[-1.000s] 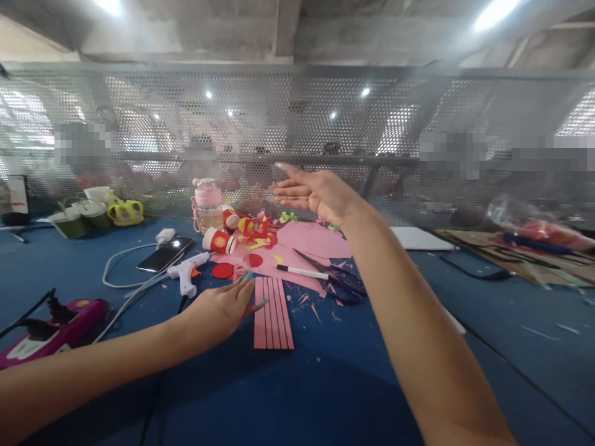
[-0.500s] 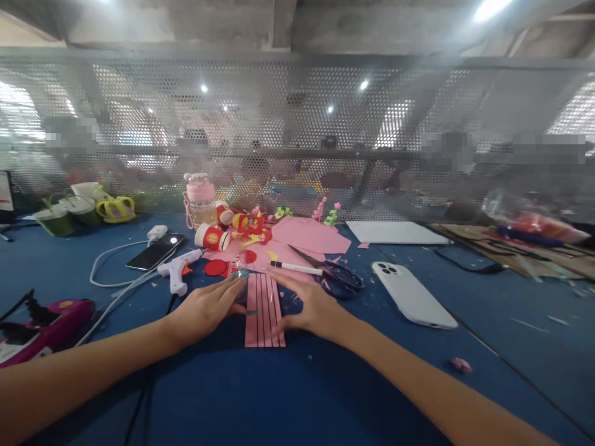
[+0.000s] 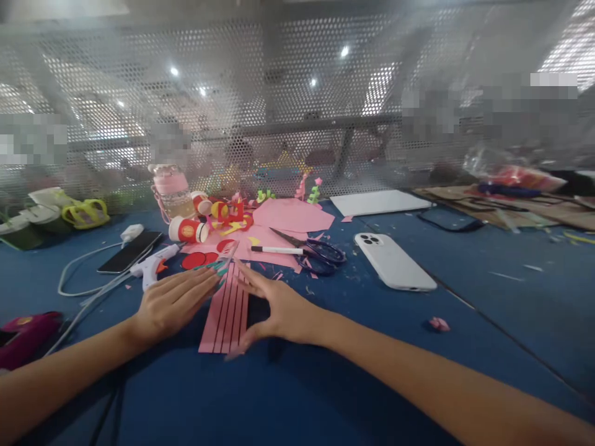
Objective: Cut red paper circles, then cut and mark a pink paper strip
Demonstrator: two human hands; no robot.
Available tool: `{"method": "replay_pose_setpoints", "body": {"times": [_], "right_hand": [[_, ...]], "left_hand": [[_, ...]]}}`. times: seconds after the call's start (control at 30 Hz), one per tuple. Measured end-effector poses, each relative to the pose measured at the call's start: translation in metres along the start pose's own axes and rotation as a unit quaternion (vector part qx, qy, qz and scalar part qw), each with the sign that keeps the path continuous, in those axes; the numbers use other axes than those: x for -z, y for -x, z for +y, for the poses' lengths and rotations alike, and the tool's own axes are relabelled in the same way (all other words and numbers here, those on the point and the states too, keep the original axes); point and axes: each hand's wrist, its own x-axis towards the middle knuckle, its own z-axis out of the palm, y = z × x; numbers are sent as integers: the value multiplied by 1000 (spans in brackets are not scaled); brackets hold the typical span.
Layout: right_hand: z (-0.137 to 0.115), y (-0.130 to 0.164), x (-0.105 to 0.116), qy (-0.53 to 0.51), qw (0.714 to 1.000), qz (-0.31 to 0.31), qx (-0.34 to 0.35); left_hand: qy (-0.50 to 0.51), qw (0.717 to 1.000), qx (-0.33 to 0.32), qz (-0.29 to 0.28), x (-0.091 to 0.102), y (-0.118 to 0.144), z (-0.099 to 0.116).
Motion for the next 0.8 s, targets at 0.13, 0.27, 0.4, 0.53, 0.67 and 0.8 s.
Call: {"method": "replay_pose_setpoints", "body": {"times": [0.13, 0.27, 0.4, 0.53, 0.67, 0.8], "right_hand": [[1, 0, 3, 1, 997, 68, 25], [4, -1, 10, -20, 985, 167, 47], [8, -4, 16, -95, 965, 244, 26], [13, -8, 22, -100, 943, 317, -16], [16, -10, 25, -103, 933, 342, -48], [15, -8, 24, -99, 933, 343, -44]], "left_hand": [[-18, 999, -49, 11, 8, -8, 4], [-6, 996, -84, -29, 15, -14, 12], [26, 992, -95, -77, 17, -16, 25], [115, 985, -66, -110, 17, -14, 32], [220, 956, -4, -193, 14, -11, 28], [231, 898, 73, -366, 7, -11, 18]]}}
